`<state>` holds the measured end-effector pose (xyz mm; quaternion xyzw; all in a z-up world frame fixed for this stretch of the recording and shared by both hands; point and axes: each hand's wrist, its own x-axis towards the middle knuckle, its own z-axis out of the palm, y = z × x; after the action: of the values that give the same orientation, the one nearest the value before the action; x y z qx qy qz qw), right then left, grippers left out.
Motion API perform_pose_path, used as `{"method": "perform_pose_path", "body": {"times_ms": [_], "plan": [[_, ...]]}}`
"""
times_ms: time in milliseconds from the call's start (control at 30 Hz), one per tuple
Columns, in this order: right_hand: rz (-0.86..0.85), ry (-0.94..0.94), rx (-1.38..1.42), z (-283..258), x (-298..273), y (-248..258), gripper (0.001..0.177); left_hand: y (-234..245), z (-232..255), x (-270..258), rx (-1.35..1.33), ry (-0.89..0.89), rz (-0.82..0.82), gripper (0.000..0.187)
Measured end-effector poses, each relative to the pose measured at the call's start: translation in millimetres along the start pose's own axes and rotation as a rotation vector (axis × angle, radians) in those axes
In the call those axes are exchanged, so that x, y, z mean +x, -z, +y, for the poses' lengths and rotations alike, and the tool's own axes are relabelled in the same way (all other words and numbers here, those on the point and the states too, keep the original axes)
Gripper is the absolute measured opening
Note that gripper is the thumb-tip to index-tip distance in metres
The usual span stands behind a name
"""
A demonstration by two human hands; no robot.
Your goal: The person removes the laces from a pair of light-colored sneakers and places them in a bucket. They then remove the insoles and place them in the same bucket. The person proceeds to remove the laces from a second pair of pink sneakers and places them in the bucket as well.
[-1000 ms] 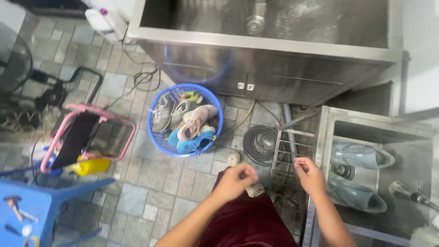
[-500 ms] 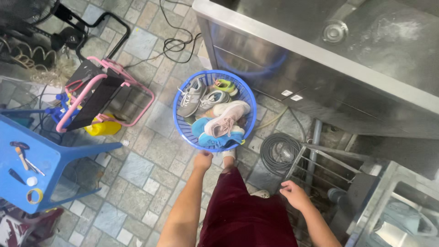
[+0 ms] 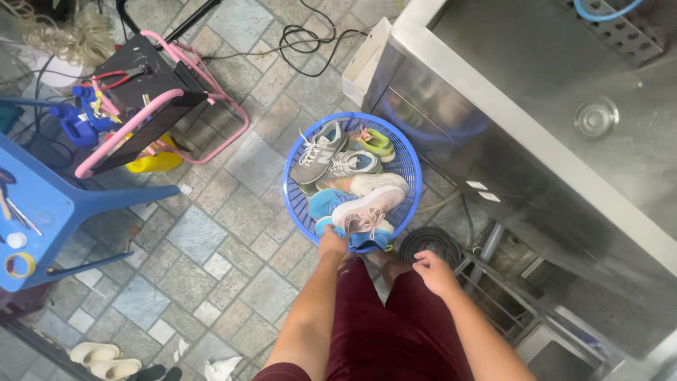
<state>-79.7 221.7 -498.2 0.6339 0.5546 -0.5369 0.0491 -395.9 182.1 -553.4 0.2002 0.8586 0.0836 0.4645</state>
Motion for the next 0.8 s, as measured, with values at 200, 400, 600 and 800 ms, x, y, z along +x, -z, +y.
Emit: {"method": "perform_pose_path", "body": {"times_ms": [200, 400, 600, 800], "plan": [[-0.039, 0.146, -0.107, -30, 72, 19, 0.030, -36, 8, 25, -0.201, 0.215, -0.027, 0.118], [0.034, 0.424, -0.209, -53, 152, 25, 0.026, -62, 7, 50, -0.292, 0.159, 0.124, 0.083], [0.066, 0.174, 0.072, -62, 226, 0, 0.019, -27, -17, 44, -0.157, -0.084, 0.434, 0.031], [-0.372, -0.187, 0.293, -70, 275, -55, 0.041, 67, -52, -27, -0.199, -0.245, 0.676, 0.045]]}}
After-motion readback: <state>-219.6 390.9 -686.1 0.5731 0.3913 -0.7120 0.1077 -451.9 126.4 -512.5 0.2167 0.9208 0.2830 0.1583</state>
